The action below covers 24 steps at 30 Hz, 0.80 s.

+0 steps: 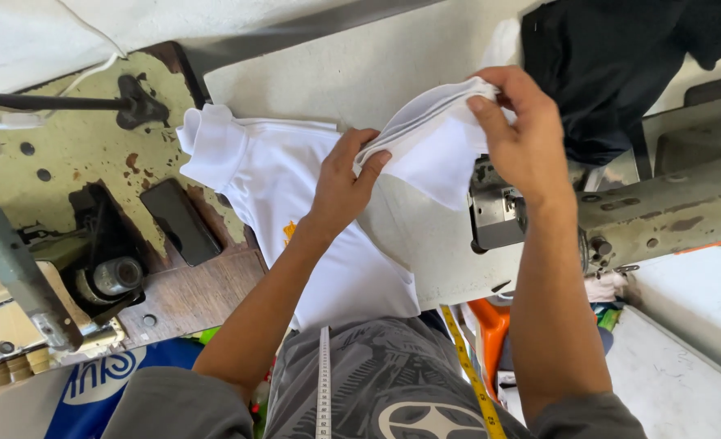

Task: Measuring and cutting white fabric pieces using a tape measure and scissors on a workbench.

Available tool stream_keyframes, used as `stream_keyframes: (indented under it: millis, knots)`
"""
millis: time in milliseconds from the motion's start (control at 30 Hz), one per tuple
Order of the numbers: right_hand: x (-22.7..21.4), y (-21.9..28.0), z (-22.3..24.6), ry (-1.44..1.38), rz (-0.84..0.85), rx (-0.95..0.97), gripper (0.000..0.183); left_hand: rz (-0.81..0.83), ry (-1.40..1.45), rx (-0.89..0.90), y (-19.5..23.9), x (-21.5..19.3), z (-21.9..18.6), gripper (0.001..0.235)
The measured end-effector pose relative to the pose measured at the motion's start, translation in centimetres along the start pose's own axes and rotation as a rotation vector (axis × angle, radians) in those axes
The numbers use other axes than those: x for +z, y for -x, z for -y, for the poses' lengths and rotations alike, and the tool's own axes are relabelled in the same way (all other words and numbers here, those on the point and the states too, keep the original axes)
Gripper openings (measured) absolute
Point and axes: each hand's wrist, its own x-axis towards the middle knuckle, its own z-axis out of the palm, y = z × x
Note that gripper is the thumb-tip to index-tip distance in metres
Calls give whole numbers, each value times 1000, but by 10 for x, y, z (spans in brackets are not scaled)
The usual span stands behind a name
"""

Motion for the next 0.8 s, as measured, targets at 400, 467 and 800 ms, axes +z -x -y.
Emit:
stream_keyframes:
  millis: [400, 467, 800]
  knots:
    - [-42, 53, 67, -380, -287, -189, 22, -247, 274, 590, 12, -47, -108, 27]
    - [-45, 58, 72, -412, -312, -205, 22, -231, 294, 570, 21, -48, -116, 24]
    - [-88, 100, 96, -249, -297, -174, 23, -174, 347, 487, 52, -50, -149, 11]
